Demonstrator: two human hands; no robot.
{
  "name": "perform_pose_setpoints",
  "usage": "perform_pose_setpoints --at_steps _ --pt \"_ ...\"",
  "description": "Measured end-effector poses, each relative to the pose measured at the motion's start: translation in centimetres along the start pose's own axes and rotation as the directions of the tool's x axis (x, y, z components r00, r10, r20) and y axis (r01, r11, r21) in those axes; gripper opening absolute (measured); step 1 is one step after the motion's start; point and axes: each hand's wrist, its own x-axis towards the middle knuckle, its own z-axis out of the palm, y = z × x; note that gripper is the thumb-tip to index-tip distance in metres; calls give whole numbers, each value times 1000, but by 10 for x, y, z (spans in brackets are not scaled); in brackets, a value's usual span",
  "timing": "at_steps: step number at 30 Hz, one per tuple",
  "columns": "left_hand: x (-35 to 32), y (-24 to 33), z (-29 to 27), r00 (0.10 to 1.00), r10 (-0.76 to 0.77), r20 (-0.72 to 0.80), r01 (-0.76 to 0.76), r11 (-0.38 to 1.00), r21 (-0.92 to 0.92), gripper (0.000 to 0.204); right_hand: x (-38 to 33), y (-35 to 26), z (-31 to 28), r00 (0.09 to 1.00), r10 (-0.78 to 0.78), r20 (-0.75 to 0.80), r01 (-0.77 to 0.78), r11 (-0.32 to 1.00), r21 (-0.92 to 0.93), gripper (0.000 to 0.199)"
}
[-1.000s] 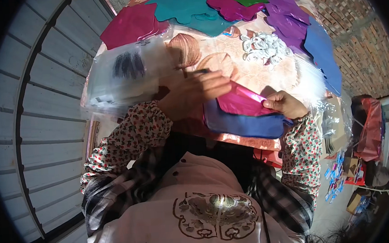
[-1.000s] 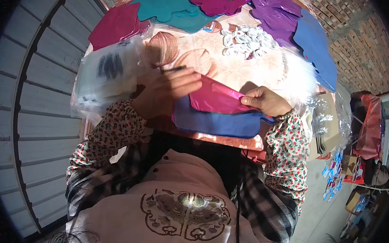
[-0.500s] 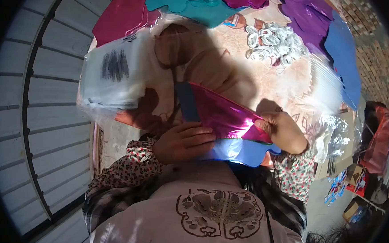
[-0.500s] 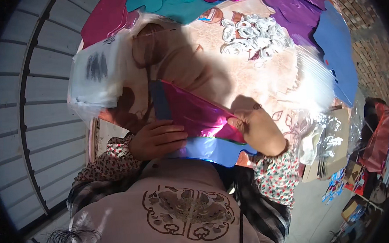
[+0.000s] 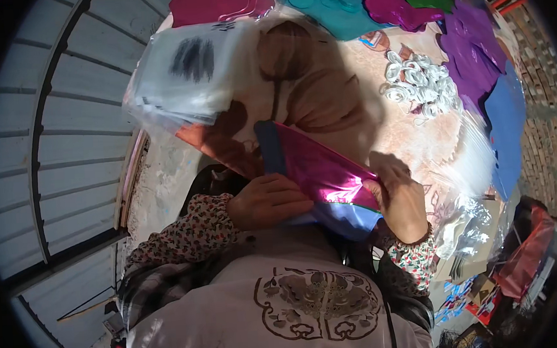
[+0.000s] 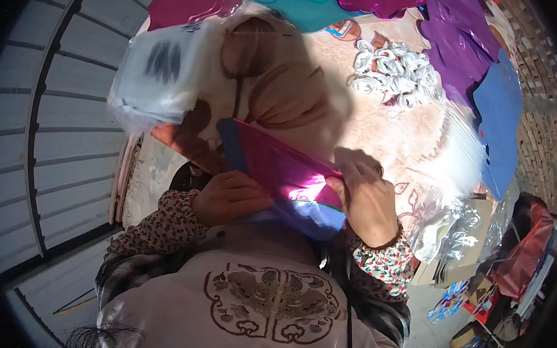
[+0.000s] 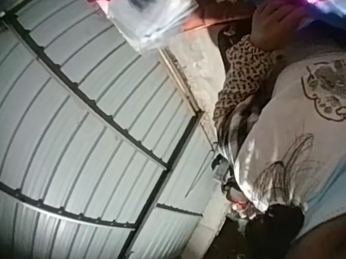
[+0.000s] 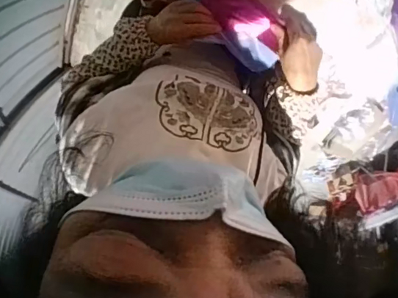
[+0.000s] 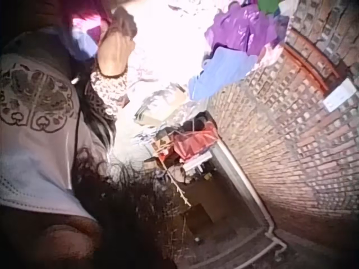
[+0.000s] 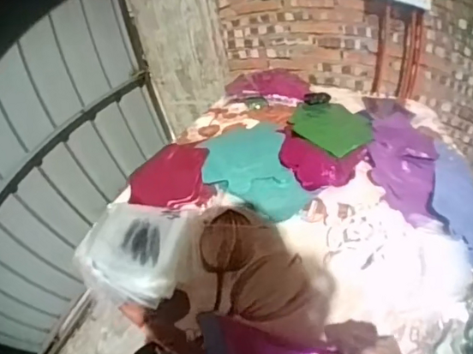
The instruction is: The recorder is folding and sorting colorful foil pouches at a workspace.
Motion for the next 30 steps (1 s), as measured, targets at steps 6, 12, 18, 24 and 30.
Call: perform_pose_setpoints --at_steps 6,12,18,24,30 --pt "16 1 9 916 -398 -54 377 898 -227 20 -11 -21 -13 986 57 -154 -42 994 98 17" --pt "43 -4 -3 773 -633 42 615 732 -295 14 -36 -44 4 963 252 -95 -199 904 379 23" --pt "49 -16 -3 809 -586 48 582 785 -211 21 -50 -70 42 933 149 -328 -154 988 11 33" --pt "53 -23 1 789 -607 99 614 773 -160 21 -50 -72 74 980 -16 -199 -7 993 -118 50" --pt "57 -29 2 824 -552 125 565 818 -113 20 -53 -74 79 982 21 -187 -45 991 -124 55"
